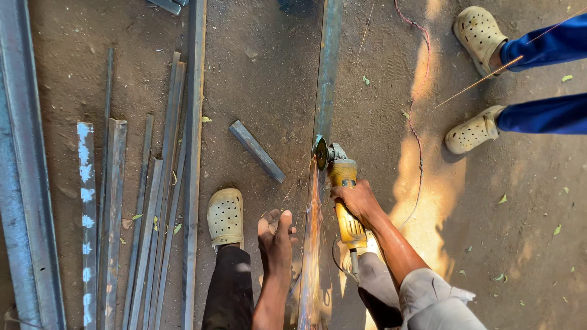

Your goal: The person holds a metal bar on the ground by hand and uses an angle grinder to grind its surface, moving the tool back and forth along the metal while sparks are produced.

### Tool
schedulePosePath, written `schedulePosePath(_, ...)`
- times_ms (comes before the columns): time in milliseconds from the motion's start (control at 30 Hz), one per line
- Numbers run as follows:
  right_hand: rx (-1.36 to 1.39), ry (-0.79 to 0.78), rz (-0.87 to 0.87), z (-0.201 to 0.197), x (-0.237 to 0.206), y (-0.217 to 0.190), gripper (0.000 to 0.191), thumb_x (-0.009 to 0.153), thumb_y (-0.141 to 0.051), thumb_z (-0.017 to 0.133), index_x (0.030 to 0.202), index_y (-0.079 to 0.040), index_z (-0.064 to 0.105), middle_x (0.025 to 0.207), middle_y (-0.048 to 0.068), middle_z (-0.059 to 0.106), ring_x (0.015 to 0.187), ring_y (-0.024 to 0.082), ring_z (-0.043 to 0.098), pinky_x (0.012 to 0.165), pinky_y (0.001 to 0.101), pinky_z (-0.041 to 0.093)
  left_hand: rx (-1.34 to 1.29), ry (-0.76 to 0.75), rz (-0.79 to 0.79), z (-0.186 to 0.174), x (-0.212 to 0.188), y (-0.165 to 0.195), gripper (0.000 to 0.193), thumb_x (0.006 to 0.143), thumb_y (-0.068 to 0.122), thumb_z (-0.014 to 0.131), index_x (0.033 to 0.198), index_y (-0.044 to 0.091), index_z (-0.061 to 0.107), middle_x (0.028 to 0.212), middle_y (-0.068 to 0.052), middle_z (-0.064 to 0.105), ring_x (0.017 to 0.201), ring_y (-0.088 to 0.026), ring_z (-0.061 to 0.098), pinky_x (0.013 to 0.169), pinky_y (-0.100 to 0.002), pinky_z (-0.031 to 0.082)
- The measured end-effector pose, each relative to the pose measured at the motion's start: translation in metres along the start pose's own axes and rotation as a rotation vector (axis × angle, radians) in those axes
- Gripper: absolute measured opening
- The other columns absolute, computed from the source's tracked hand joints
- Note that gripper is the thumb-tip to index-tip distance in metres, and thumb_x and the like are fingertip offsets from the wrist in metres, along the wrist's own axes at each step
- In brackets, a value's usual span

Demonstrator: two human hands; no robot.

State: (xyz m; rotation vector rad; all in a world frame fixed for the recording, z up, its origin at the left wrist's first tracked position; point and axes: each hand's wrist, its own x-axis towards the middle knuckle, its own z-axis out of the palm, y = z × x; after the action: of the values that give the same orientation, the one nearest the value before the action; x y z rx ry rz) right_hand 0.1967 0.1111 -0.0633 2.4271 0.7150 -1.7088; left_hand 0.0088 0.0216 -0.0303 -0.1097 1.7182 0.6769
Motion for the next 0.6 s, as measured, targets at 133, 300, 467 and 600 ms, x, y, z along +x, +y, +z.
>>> schedulePosePath(133,0.007,0.011,0.010,0.000,0.004,0.000,0.024,0.072,-0.013,0.075,0.078,0.009,0.069,0.067,0.015,0.069,0.053,0.023,0.066,0.049,0.0369,0.052,0.022,0.004,-0.015,-0.003,0.003,0.002,0.065,0.082,0.040,0.071,0.131,0.001,0.056,0.090,-0.009,0.065,0.081,-0.016,0.065,0.066,-0.032,0.058)
schedulePosePath(300,-0.009,0.031,-0.006,0.003,0.009,-0.001,0.020,0.071,-0.011,0.075,0.079,0.007,0.070,0.069,0.015,0.070,0.053,0.022,0.066,0.048,0.0362,0.051,0.010,-0.016,0.006,-0.006,0.003,0.005,0.068,0.081,0.041,0.072,0.132,0.001,0.054,0.091,-0.008,0.065,0.080,-0.015,0.064,0.065,-0.031,0.056)
schedulePosePath(467,0.042,0.025,0.016,0.002,0.009,0.002,0.021,0.073,-0.009,0.074,0.079,0.010,0.068,0.070,0.016,0.071,0.053,0.023,0.068,0.048,0.0372,0.053,-0.015,-0.028,0.002,-0.008,0.000,0.004,0.067,0.082,0.041,0.072,0.133,0.001,0.052,0.097,-0.006,0.064,0.082,-0.013,0.063,0.066,-0.029,0.056)
schedulePosePath(600,0.018,-0.007,0.001,0.003,0.004,0.014,0.021,0.073,-0.011,0.074,0.081,0.007,0.067,0.071,0.015,0.071,0.053,0.023,0.068,0.048,0.0375,0.054,-0.006,-0.024,-0.003,-0.009,0.000,0.004,0.066,0.082,0.041,0.071,0.132,0.002,0.052,0.099,-0.006,0.064,0.082,-0.013,0.064,0.066,-0.030,0.055)
